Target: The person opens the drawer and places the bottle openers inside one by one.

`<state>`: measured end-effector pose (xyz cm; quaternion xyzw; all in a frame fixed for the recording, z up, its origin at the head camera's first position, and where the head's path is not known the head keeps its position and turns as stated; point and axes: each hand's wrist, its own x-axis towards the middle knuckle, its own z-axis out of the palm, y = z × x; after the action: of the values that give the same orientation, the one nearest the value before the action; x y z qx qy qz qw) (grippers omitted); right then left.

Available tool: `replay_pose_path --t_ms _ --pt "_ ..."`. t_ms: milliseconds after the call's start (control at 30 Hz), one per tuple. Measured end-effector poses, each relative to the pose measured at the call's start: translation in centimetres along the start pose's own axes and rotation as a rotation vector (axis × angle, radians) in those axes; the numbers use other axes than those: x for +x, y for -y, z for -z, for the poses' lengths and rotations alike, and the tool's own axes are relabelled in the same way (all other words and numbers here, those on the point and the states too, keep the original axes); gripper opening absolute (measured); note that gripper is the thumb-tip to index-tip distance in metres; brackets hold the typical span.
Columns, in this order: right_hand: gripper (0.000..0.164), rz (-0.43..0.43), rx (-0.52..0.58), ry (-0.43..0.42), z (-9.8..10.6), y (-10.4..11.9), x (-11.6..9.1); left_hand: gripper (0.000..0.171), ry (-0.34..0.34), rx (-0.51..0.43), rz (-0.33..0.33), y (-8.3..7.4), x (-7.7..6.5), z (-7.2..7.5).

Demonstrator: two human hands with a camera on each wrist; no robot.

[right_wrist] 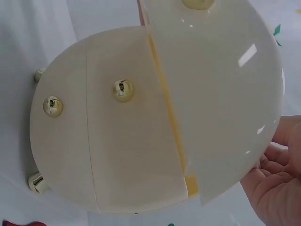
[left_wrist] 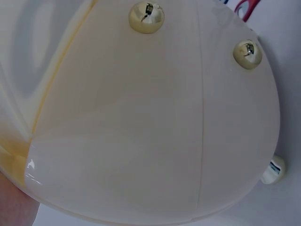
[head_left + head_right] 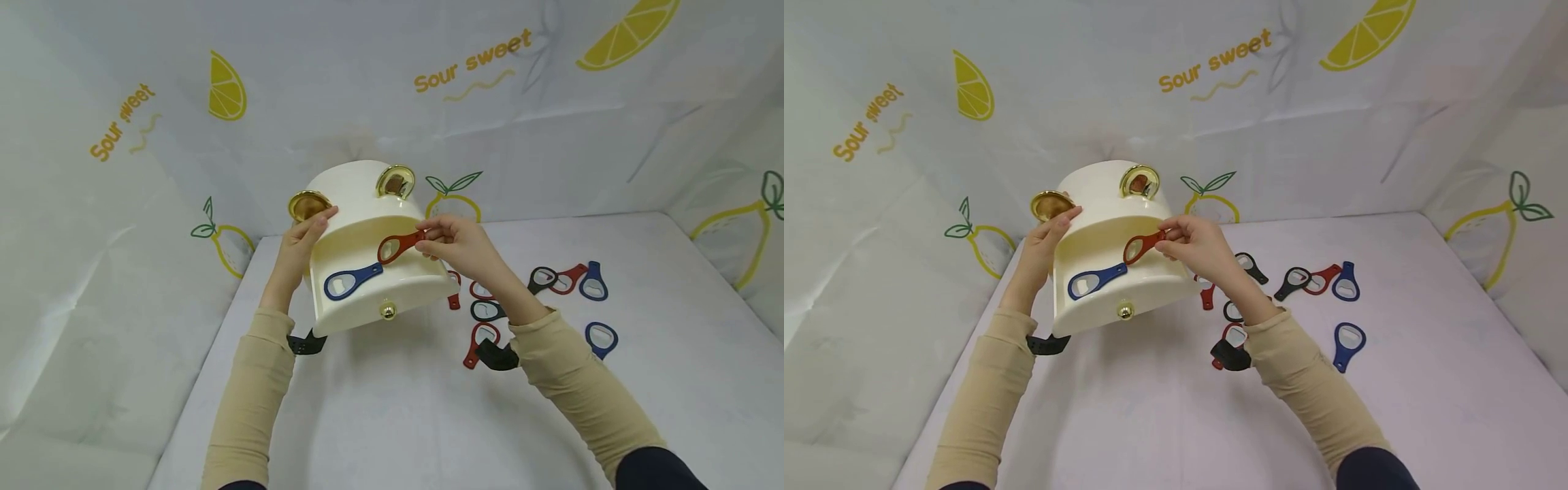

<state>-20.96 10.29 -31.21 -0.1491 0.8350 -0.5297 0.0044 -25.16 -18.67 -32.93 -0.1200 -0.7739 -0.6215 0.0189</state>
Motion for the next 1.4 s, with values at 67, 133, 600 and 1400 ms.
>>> replay_pose_path --t_ms 67,133,600,1400 --pt "0.032 0.021 -0.045 0.003 -0.3 0.0 0.3 0.037 0.0 -0.006 0.005 0.3 0.2 0.0" --pt "0.03 0.055 -0.124 0.0 -0.6 -0.1 0.6 0.037 -0.002 -0.006 0.01 0.6 0.3 0.1" --pt "0.02 0.246 -0.563 0.102 -2.4 1.2 2.4 0.036 0.0 0.004 0.012 -0.3 0.0 -0.2" --pt "0.022 0.27 -0.513 0.145 -3.3 0.7 3.8 0.036 -0.014 0.009 0.011 -1.3 -0.8 -0.7"
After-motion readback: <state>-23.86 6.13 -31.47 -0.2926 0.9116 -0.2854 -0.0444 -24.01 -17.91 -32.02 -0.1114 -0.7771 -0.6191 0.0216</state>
